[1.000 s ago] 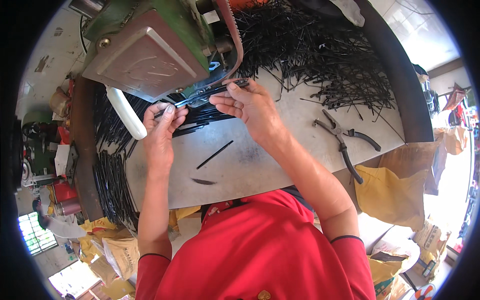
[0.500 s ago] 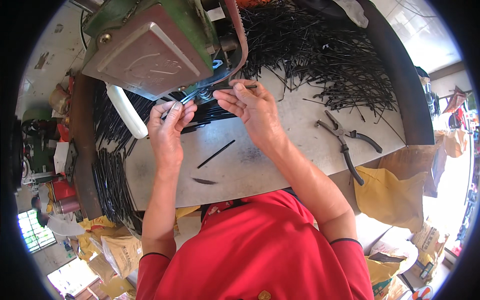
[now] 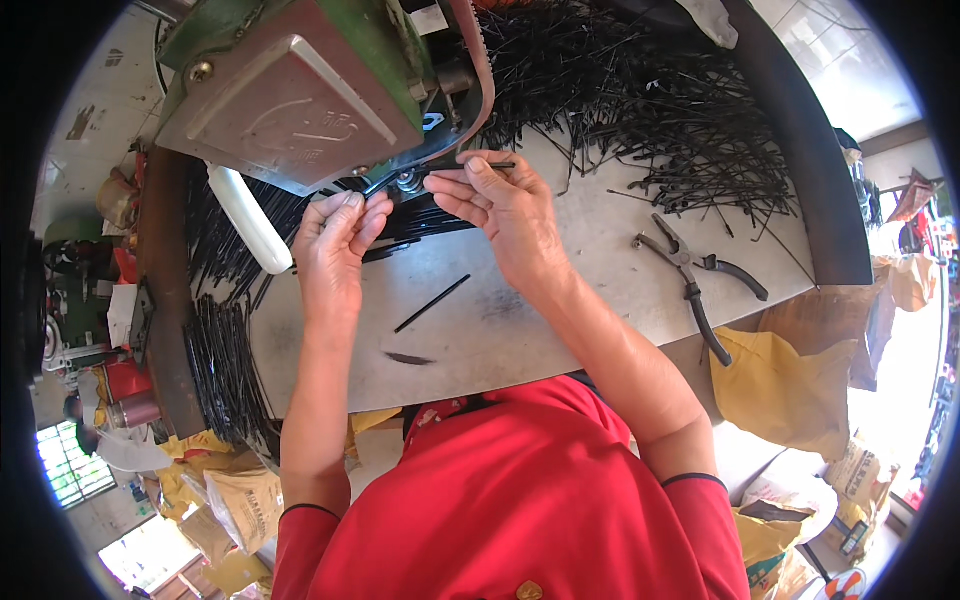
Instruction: The person repeatedly picks up thin black metal rods and bends them into U-shapes using a manual bending machine. They handle the rods one at a time, inserting them into the machine, operating the lever, and removing the bent pieces.
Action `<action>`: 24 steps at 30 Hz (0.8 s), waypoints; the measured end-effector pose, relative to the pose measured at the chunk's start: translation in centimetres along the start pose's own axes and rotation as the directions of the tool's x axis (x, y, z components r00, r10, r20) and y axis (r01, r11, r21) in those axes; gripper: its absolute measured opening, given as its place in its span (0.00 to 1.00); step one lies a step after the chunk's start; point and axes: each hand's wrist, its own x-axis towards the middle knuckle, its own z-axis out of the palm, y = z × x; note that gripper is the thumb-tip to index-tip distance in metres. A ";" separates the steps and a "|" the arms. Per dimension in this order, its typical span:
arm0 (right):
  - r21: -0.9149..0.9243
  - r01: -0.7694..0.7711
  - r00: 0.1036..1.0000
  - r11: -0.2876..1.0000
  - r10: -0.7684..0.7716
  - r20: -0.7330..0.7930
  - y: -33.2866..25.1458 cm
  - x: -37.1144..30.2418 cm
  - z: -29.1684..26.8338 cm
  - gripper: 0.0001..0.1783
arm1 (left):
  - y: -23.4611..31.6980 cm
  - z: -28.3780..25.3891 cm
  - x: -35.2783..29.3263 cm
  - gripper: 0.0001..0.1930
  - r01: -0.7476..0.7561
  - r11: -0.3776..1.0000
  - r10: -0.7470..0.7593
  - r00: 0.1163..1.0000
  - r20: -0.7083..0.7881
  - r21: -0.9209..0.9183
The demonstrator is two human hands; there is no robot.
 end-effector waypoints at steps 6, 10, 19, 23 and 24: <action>-0.103 -0.206 0.978 0.973 0.207 0.007 -2.6 1.1 -0.5 0.12 | 1.7 0.1 1.2 0.10 0.011 0.989 -0.023 0.996 0.083 0.150; -0.025 -0.076 0.996 0.997 0.077 0.038 -1.8 2.2 0.0 0.12 | 1.2 -0.3 1.0 0.10 0.037 0.985 -0.037 0.999 -0.003 0.166; -0.526 -0.007 1.000 0.851 0.020 0.019 -3.2 -1.0 -0.4 0.18 | -0.9 0.0 1.0 0.10 0.097 0.957 -0.131 0.985 -0.111 -0.275; -0.972 0.194 0.952 0.131 -0.265 0.154 -7.0 -2.3 -4.9 0.14 | -0.3 -2.9 1.5 0.11 0.073 0.941 -0.111 0.989 -0.096 -0.332; -0.959 0.242 0.854 -0.150 -0.437 0.284 -8.3 -2.5 -6.5 0.07 | -0.1 -3.3 1.5 0.10 0.073 0.943 -0.109 0.990 -0.093 -0.326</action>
